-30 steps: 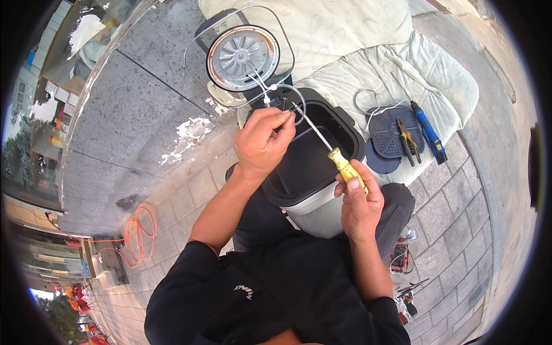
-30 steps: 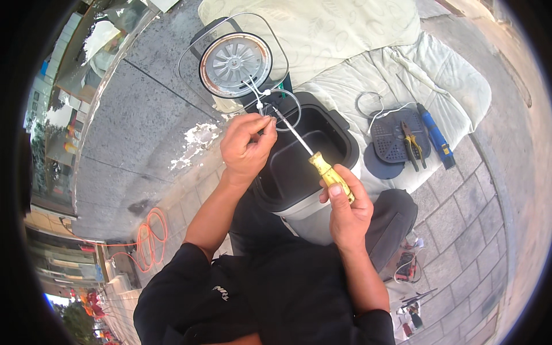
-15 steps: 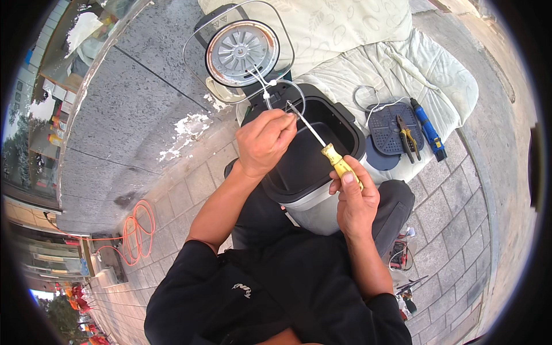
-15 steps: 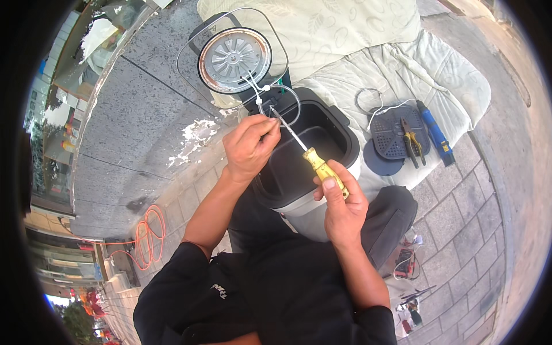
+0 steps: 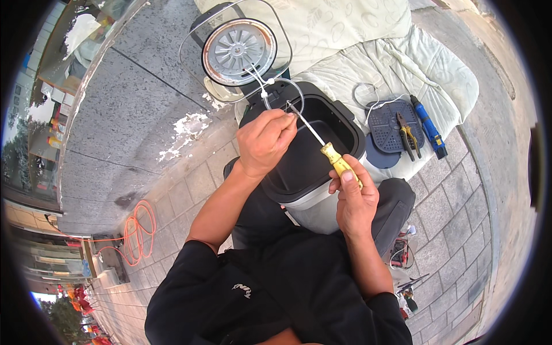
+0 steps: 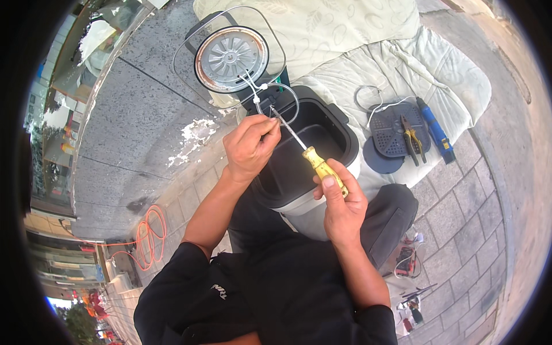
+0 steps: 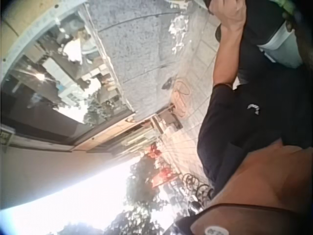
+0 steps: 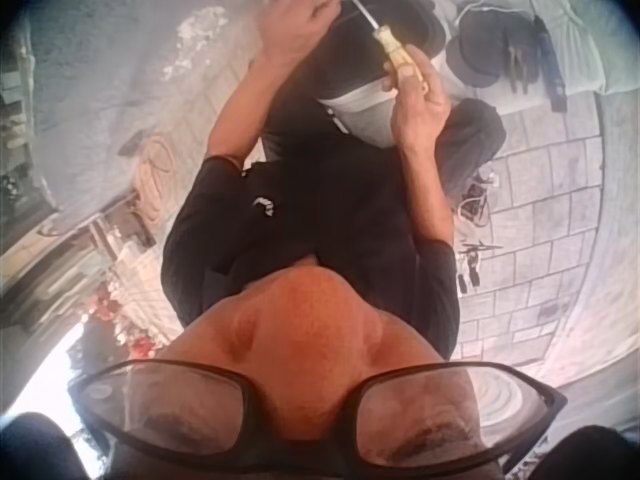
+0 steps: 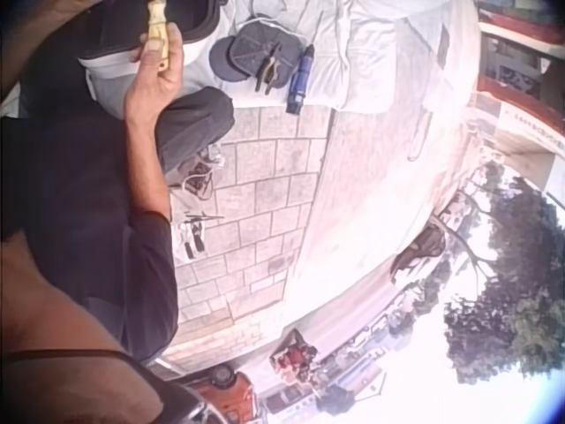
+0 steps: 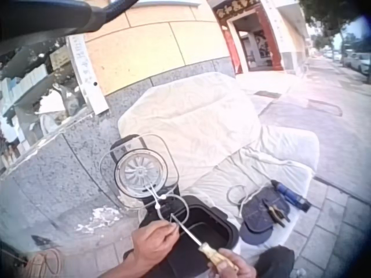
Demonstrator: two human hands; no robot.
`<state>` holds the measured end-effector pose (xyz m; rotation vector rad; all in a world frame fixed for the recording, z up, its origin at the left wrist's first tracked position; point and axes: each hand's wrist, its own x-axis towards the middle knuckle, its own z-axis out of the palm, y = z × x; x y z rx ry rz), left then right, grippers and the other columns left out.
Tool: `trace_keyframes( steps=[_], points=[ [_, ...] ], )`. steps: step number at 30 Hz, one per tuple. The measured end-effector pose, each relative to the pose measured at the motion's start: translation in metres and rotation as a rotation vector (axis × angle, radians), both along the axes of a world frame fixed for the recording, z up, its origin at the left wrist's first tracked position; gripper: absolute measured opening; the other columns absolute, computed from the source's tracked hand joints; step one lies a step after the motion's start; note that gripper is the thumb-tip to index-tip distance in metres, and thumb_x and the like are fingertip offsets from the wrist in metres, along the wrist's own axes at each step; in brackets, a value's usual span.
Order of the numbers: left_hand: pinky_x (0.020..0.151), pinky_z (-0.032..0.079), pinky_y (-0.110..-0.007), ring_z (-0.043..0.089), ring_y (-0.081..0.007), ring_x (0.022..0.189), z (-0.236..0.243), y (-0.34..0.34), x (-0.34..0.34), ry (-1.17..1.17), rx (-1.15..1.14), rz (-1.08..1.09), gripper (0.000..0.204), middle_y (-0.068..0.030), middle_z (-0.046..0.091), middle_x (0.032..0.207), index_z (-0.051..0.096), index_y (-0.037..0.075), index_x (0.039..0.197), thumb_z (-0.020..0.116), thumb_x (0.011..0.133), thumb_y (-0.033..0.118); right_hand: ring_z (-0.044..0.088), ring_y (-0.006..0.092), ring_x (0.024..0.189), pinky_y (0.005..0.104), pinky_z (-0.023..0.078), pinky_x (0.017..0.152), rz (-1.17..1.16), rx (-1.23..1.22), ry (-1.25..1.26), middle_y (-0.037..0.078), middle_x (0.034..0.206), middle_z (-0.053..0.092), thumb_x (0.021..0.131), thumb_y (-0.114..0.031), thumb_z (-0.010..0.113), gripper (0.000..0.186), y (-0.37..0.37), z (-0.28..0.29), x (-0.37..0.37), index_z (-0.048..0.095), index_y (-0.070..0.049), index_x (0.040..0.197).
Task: The person uses a screwdriver to manipulate wires and components inside a disassembled electric fan. They repeatedly probe the internal wiring and fan housing, then reposition the fan unit to access different areas.
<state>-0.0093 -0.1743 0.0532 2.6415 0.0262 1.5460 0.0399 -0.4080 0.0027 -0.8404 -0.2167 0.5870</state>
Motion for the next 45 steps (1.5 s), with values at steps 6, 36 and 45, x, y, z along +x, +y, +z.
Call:
trace_keyframes(
  steps=[6,36,45],
  points=[
    [0.055,0.055,-0.030,0.070,-0.0181,0.062,-0.001,-0.001,0.001,0.002,0.002,0.016,0.020,-0.0079,0.077,0.092,0.076,0.004,0.091,0.091,0.080,-0.003,0.070,0.0172,0.090,0.0299,0.056,0.080,0.011,0.024,0.011,0.016,0.118,0.077,0.110,-0.015,0.071,0.043,-0.001,-0.003,0.001,0.063,0.009,0.144],
    [0.057,0.056,-0.032,0.071,-0.0205,0.067,-0.005,-0.002,0.007,0.037,0.043,0.027,0.020,-0.0056,0.076,0.092,0.079,0.006,0.095,0.090,0.080,-0.001,0.068,0.0091,0.087,0.0249,0.057,0.078,-0.100,-0.202,-0.170,0.011,0.110,0.078,0.107,-0.017,0.076,0.043,0.000,0.020,-0.010,0.066,0.005,0.143],
    [0.060,0.056,-0.034,0.071,-0.0224,0.069,0.002,-0.002,0.007,0.131,0.087,-0.006,0.023,-0.0039,0.074,0.090,0.080,0.007,0.099,0.091,0.079,0.003,0.068,0.0088,0.081,0.0249,0.056,0.074,-0.077,-0.198,-0.121,0.010,0.103,0.079,0.107,-0.019,0.076,0.042,-0.003,0.024,0.004,0.068,0.004,0.141]
  ],
)
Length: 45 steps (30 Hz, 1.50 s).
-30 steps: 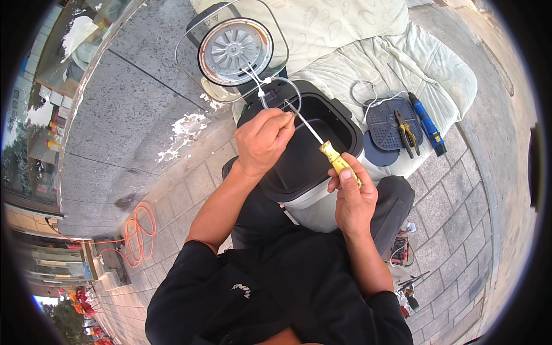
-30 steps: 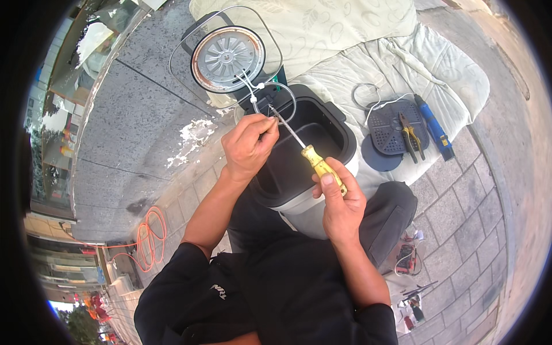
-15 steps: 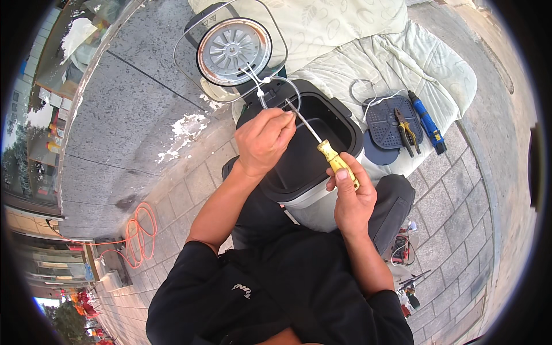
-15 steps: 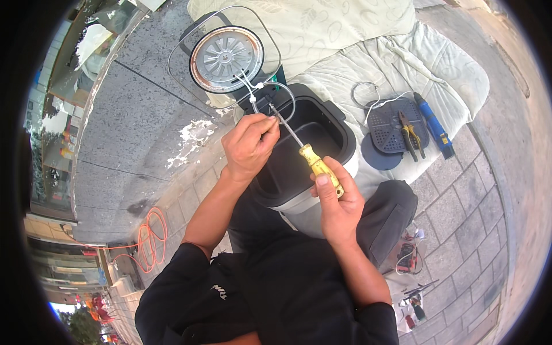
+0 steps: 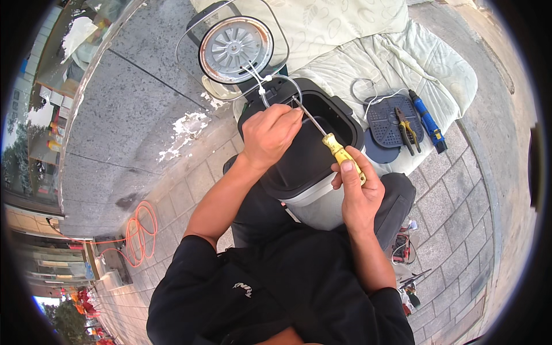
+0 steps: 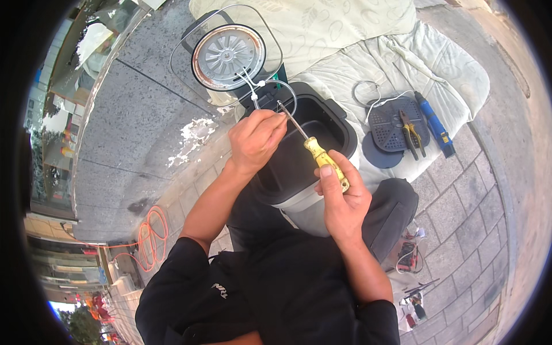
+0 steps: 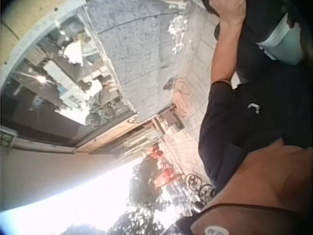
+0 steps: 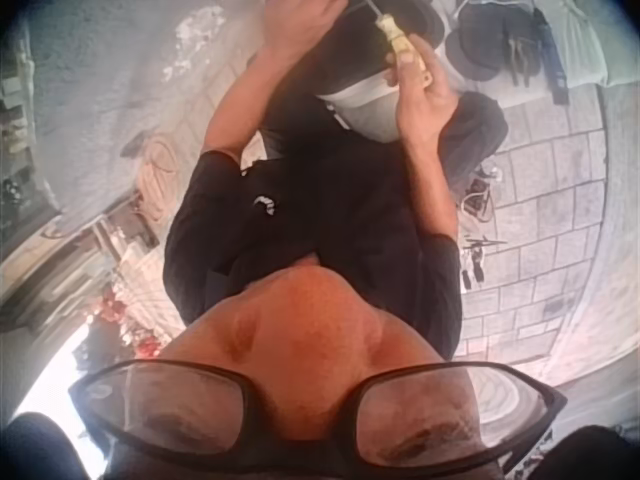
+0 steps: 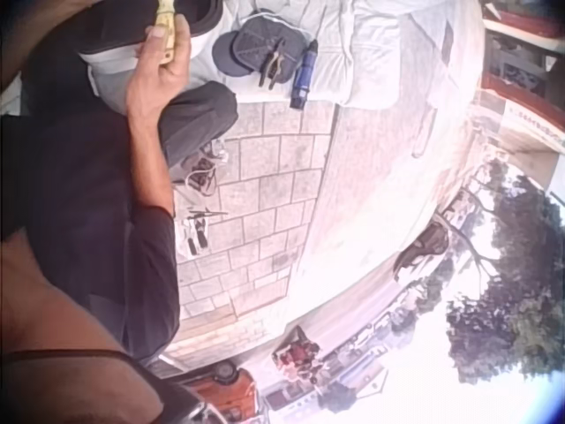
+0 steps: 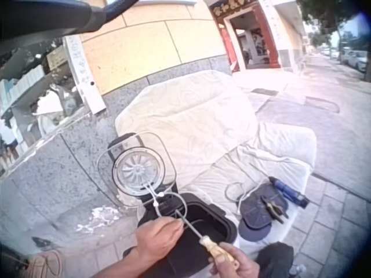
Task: The person uses a screwdriver to manipulate wires and components inside a disassembled electric fan. They repeatedly probe the internal wiring and fan housing, then reposition the fan unit to access different areas.
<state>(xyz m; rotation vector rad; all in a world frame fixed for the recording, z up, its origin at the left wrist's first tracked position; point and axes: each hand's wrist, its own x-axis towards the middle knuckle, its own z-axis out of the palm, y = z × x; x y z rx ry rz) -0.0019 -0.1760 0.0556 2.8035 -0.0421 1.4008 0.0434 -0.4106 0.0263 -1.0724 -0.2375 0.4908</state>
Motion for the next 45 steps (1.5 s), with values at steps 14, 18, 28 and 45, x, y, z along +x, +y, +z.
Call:
trace_keyframes(
  steps=[14,18,28,45],
  points=[
    [0.073,0.064,-0.034,0.077,-0.0235,0.083,-0.015,0.012,0.008,0.029,-0.068,-0.052,0.025,-0.0066,0.071,0.114,0.076,0.003,0.105,0.085,0.083,-0.004,0.062,0.0038,0.080,0.0226,0.052,0.070,-0.019,-0.253,-0.214,0.001,0.093,0.073,0.108,-0.020,0.074,0.038,0.016,0.025,-0.001,0.069,0.005,0.137],
    [0.072,0.064,-0.032,0.076,-0.0236,0.090,-0.015,0.016,0.009,-0.023,-0.053,-0.044,0.024,-0.0092,0.072,0.109,0.076,0.002,0.105,0.086,0.084,-0.005,0.062,0.0041,0.079,0.0230,0.052,0.069,-0.016,-0.220,-0.242,0.001,0.091,0.073,0.109,-0.020,0.074,0.037,0.019,0.029,-0.003,0.069,0.005,0.135],
    [0.075,0.063,-0.035,0.076,-0.0280,0.089,-0.007,0.010,0.019,-0.084,-0.055,-0.068,0.021,-0.0104,0.072,0.108,0.075,0.000,0.101,0.086,0.084,-0.005,0.062,0.0119,0.064,0.0261,0.050,0.058,0.178,0.121,0.120,0.012,0.095,0.074,0.117,-0.031,0.057,0.045,0.026,0.013,-0.010,0.060,0.003,0.147],
    [0.073,0.061,-0.036,0.075,-0.0268,0.083,-0.001,0.078,0.075,-0.324,-0.511,0.064,0.015,-0.0110,0.071,0.108,0.078,0.004,0.104,0.083,0.090,0.002,0.056,0.0057,0.062,0.0232,0.046,0.054,0.282,-0.017,-0.097,0.006,0.089,0.073,0.116,-0.030,0.058,0.040,0.110,0.053,0.076,0.067,0.003,0.137]
  ],
)
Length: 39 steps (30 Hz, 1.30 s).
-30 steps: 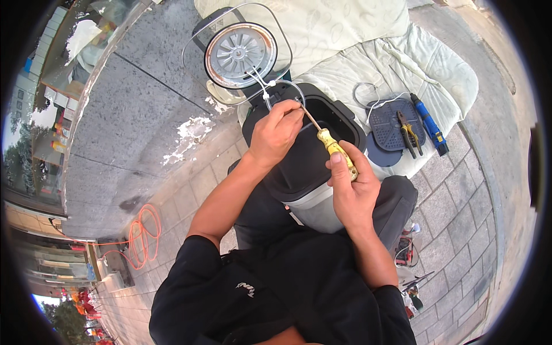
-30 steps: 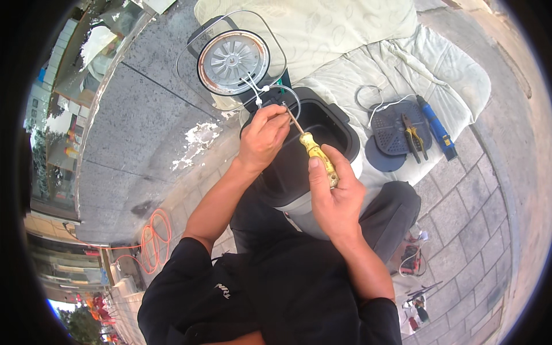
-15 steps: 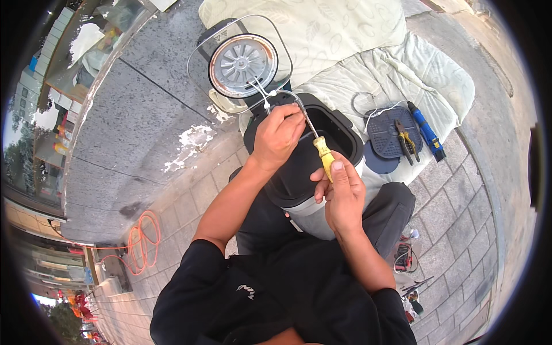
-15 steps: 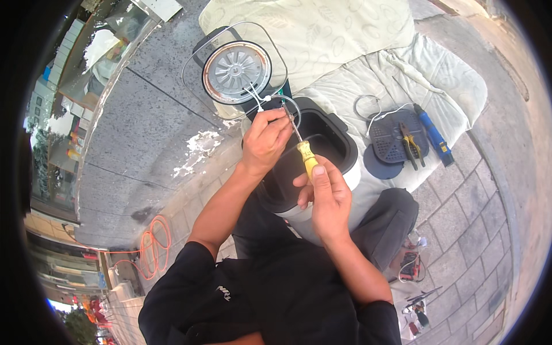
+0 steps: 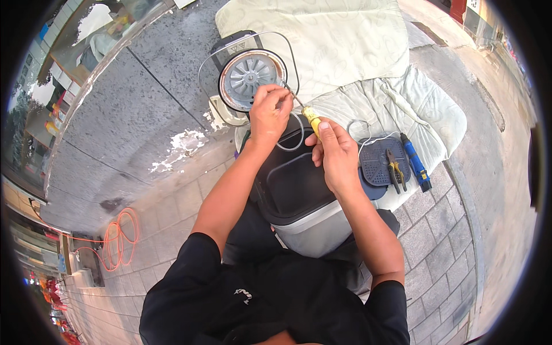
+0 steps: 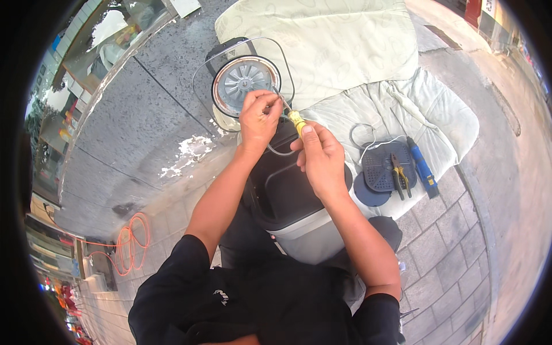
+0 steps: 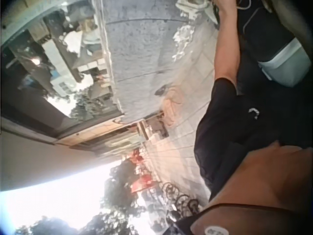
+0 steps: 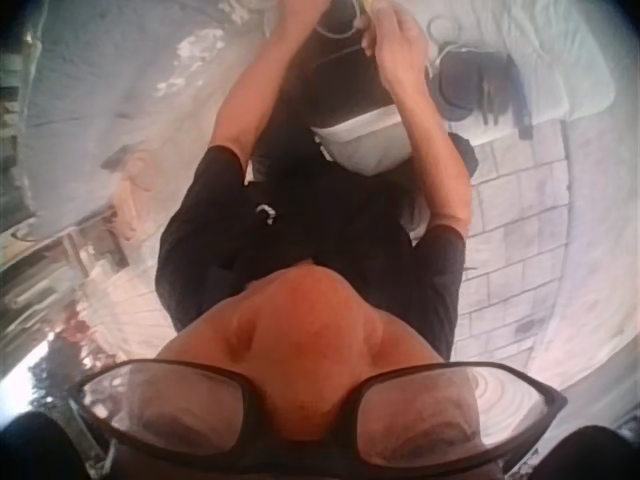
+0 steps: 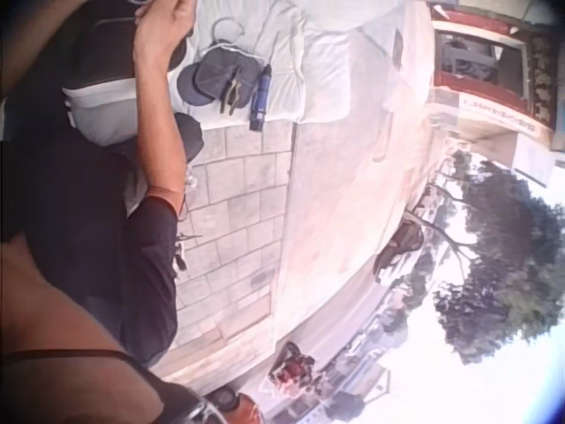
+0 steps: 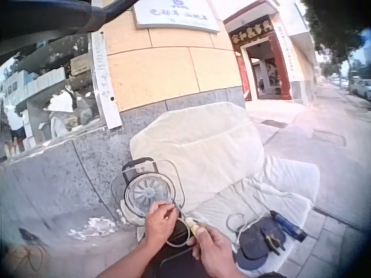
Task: The person uses a screwdriver to manipulate wires and components inside a disassembled electric fan. They repeatedly probe the internal wiring and fan housing, then reposition the fan unit to access different areas.
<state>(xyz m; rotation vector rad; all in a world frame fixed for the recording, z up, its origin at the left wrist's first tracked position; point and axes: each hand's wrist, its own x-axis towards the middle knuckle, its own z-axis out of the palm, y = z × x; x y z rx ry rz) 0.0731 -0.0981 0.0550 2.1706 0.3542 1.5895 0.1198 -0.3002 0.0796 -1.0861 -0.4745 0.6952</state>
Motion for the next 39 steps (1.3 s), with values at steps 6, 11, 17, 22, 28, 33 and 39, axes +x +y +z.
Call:
trace_keyframes(
  steps=[6,11,17,22,28,33,39],
  points=[
    [0.072,0.060,-0.038,0.077,-0.0235,0.082,0.015,0.023,0.008,0.258,0.008,0.235,0.014,-0.0077,0.074,0.106,0.082,0.009,0.108,0.081,0.096,0.016,0.056,0.0063,0.061,0.0238,0.045,0.052,0.033,-0.050,-0.031,0.006,0.088,0.072,0.113,-0.031,0.060,0.041,0.041,0.006,0.033,0.068,0.003,0.133],
    [0.072,0.058,-0.041,0.074,-0.0289,0.079,0.012,0.043,0.016,0.298,0.032,0.299,0.013,-0.0062,0.073,0.094,0.083,0.014,0.107,0.081,0.094,0.017,0.056,0.0084,0.059,0.0250,0.046,0.052,0.041,-0.090,-0.050,0.007,0.088,0.073,0.114,-0.031,0.062,0.041,0.063,0.004,0.047,0.069,0.004,0.134],
    [0.070,0.058,-0.041,0.073,-0.0286,0.076,0.009,0.051,0.021,0.259,0.014,0.290,0.014,-0.0075,0.072,0.088,0.083,0.012,0.106,0.081,0.093,0.016,0.056,0.0066,0.060,0.0241,0.044,0.051,0.042,-0.078,-0.068,0.006,0.086,0.072,0.111,-0.031,0.062,0.040,0.072,0.001,0.051,0.070,0.004,0.131],
    [0.070,0.058,-0.039,0.071,-0.0273,0.073,0.010,0.050,0.023,0.260,-0.027,0.259,0.015,-0.0081,0.072,0.087,0.082,0.010,0.107,0.081,0.093,0.014,0.057,0.0067,0.061,0.0243,0.045,0.052,0.031,-0.084,-0.091,0.005,0.087,0.073,0.111,-0.030,0.062,0.040,0.073,0.001,0.052,0.070,0.003,0.131],
    [0.070,0.057,-0.040,0.070,-0.0267,0.072,0.011,0.056,0.025,0.227,-0.044,0.237,0.016,-0.0092,0.070,0.085,0.081,0.007,0.108,0.079,0.094,0.012,0.057,0.0070,0.060,0.0240,0.045,0.051,0.016,-0.078,-0.122,0.006,0.087,0.073,0.113,-0.030,0.062,0.040,0.080,0.004,0.048,0.070,0.004,0.132],
    [0.073,0.058,-0.044,0.071,-0.0325,0.078,0.013,0.055,0.023,0.268,-0.070,0.218,0.015,-0.0109,0.071,0.092,0.080,0.008,0.109,0.078,0.095,0.014,0.057,0.0069,0.059,0.0235,0.044,0.051,-0.001,-0.088,-0.131,0.006,0.087,0.073,0.114,-0.029,0.061,0.039,0.080,0.004,0.044,0.070,0.005,0.131],
    [0.071,0.058,-0.041,0.069,-0.0278,0.072,0.010,0.058,0.025,0.242,-0.038,0.232,0.016,-0.0101,0.070,0.085,0.081,0.006,0.108,0.079,0.094,0.013,0.057,0.0069,0.060,0.0241,0.045,0.052,-0.005,-0.092,-0.147,0.006,0.086,0.072,0.113,-0.030,0.062,0.041,0.080,0.006,0.043,0.069,0.005,0.132]
  ],
)
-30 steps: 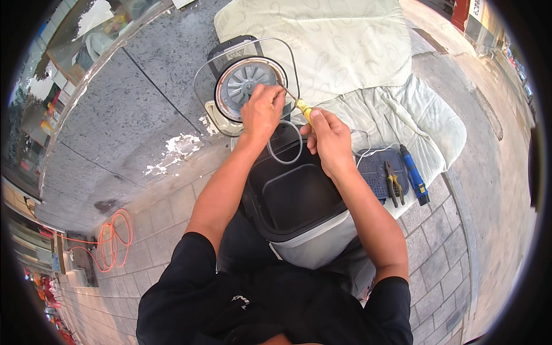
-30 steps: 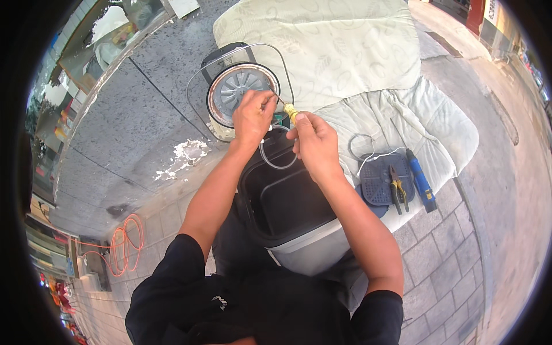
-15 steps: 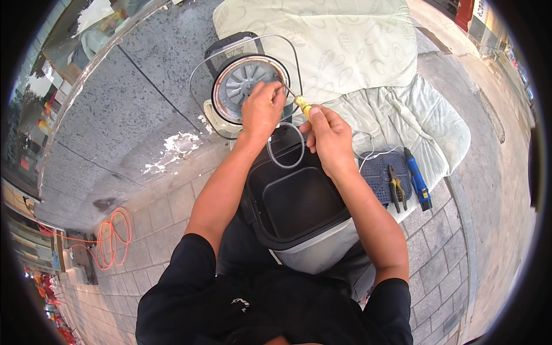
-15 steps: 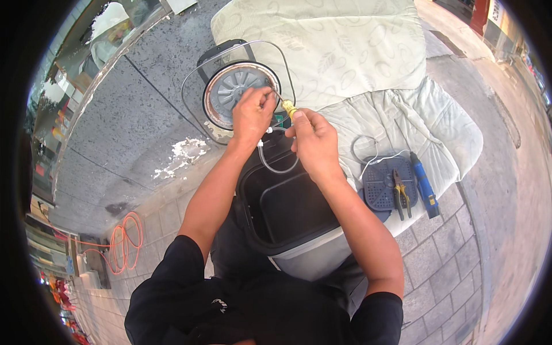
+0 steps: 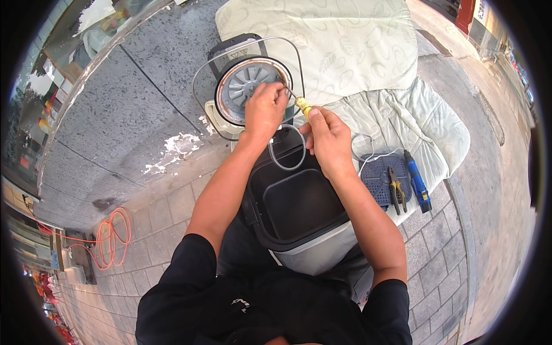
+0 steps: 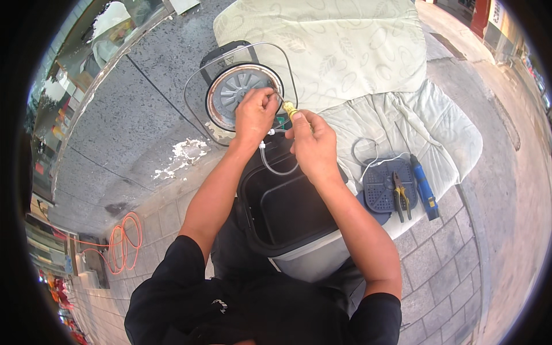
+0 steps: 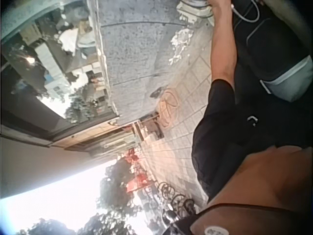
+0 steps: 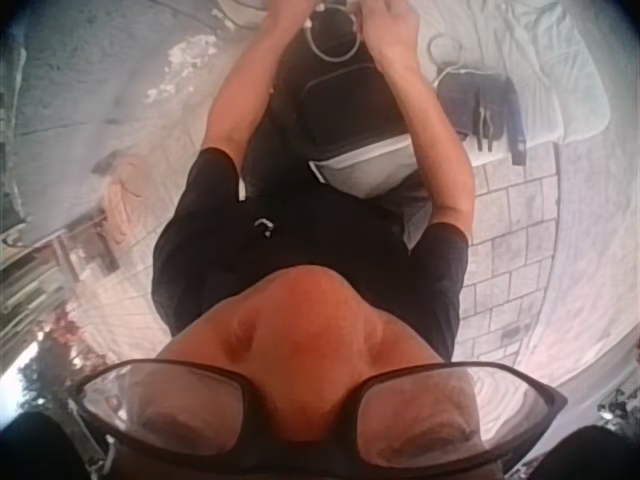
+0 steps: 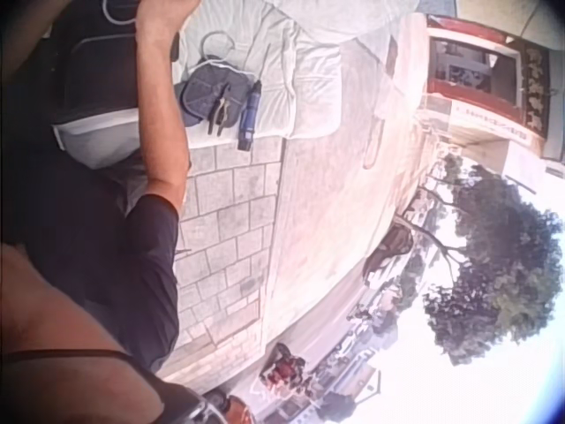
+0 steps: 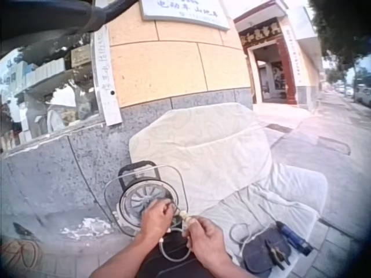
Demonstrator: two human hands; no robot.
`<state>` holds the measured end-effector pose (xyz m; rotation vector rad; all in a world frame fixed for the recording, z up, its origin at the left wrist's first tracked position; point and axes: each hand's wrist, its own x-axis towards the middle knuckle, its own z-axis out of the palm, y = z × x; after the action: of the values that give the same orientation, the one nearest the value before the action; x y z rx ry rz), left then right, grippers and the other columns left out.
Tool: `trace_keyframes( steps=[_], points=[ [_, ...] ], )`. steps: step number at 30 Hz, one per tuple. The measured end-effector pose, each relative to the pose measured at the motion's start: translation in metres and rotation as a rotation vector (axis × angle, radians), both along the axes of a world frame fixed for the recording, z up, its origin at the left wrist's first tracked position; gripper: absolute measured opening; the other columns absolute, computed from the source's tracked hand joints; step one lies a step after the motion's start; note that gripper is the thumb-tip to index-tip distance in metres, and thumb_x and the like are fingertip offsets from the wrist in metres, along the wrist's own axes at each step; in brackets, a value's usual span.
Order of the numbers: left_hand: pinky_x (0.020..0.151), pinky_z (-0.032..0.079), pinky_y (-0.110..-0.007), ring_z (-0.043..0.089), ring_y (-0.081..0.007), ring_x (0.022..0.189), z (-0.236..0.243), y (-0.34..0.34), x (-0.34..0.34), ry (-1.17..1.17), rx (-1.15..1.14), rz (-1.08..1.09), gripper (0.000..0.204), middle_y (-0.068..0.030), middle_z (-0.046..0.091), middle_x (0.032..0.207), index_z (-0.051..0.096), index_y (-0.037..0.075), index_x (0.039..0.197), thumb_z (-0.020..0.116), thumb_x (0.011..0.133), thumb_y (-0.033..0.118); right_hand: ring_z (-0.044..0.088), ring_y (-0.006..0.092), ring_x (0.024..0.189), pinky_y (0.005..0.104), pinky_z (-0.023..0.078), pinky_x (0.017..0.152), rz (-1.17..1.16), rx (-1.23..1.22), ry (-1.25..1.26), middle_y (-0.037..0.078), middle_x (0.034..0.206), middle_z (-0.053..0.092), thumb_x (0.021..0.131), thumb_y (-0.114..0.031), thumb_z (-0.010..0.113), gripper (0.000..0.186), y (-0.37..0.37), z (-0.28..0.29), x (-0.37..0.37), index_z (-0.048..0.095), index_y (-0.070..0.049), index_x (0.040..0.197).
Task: The person uses a screwdriver to manipulate wires and components inside a disassembled electric fan. They repeatedly probe the internal wiring and fan housing, then reposition the fan unit to access different areas.
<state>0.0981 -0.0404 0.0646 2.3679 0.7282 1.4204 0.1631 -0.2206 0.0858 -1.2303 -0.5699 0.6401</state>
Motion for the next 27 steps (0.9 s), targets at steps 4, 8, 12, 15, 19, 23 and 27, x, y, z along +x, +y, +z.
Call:
trace_keyframes(
  steps=[4,8,12,15,19,23,27],
  points=[
    [0.072,0.058,-0.040,0.069,-0.0282,0.073,0.001,-0.002,0.001,0.001,-0.051,0.002,0.017,-0.0107,0.071,0.086,0.081,0.006,0.108,0.079,0.094,0.014,0.059,0.0073,0.062,0.0255,0.047,0.056,-0.007,-0.015,-0.023,0.006,0.086,0.072,0.111,-0.031,0.063,0.044,0.000,-0.001,0.000,0.068,0.006,0.134],
    [0.069,0.057,-0.039,0.069,-0.0242,0.071,-0.005,0.003,0.003,-0.028,-0.144,-0.026,0.017,-0.0092,0.070,0.084,0.080,0.005,0.109,0.079,0.094,0.013,0.059,0.0077,0.063,0.0258,0.049,0.057,-0.033,-0.026,-0.034,0.006,0.085,0.073,0.111,-0.031,0.064,0.044,0.001,0.001,-0.004,0.068,0.007,0.134],
    [0.059,0.053,-0.032,0.064,-0.0146,0.062,-0.021,0.018,0.005,-0.060,-0.328,-0.107,0.022,-0.0035,0.067,0.079,0.078,0.001,0.116,0.078,0.098,0.013,0.060,0.0075,0.062,0.0262,0.050,0.058,-0.046,-0.020,-0.053,0.006,0.084,0.073,0.111,-0.031,0.065,0.044,0.004,0.003,-0.010,0.068,0.007,0.134],
    [0.051,0.050,-0.027,0.062,-0.0079,0.055,-0.013,0.008,0.006,-0.084,-0.523,-0.177,0.028,0.0005,0.066,0.077,0.075,-0.003,0.122,0.077,0.101,0.014,0.059,0.0072,0.062,0.0264,0.050,0.057,-0.062,-0.013,-0.079,0.006,0.083,0.072,0.111,-0.031,0.065,0.044,0.004,0.001,-0.009,0.068,0.007,0.134],
    [0.051,0.050,-0.027,0.063,-0.0081,0.056,-0.008,0.004,0.004,-0.121,-0.626,-0.198,0.030,0.0009,0.066,0.077,0.074,-0.005,0.124,0.077,0.101,0.014,0.060,0.0077,0.063,0.0271,0.050,0.059,-0.064,0.003,-0.096,0.007,0.084,0.073,0.111,-0.031,0.064,0.045,0.006,0.001,-0.011,0.067,0.008,0.133],
    [0.055,0.054,-0.031,0.066,-0.0118,0.055,-0.004,0.002,0.005,-0.129,-0.614,-0.155,0.024,-0.0026,0.069,0.071,0.077,-0.001,0.115,0.077,0.099,0.016,0.066,0.0107,0.070,0.0299,0.054,0.066,-0.129,-0.025,-0.165,0.009,0.085,0.074,0.111,-0.030,0.065,0.045,0.010,-0.002,-0.013,0.067,0.009,0.133],
    [0.055,0.055,-0.032,0.068,-0.0125,0.055,0.003,-0.001,0.005,-0.124,-0.621,-0.140,0.023,-0.0037,0.071,0.072,0.078,0.000,0.113,0.077,0.099,0.018,0.075,0.0244,0.080,0.0383,0.059,0.076,-0.189,-0.033,-0.236,0.018,0.088,0.077,0.110,-0.030,0.065,0.045,0.013,-0.007,-0.017,0.067,0.009,0.133]
  ],
)
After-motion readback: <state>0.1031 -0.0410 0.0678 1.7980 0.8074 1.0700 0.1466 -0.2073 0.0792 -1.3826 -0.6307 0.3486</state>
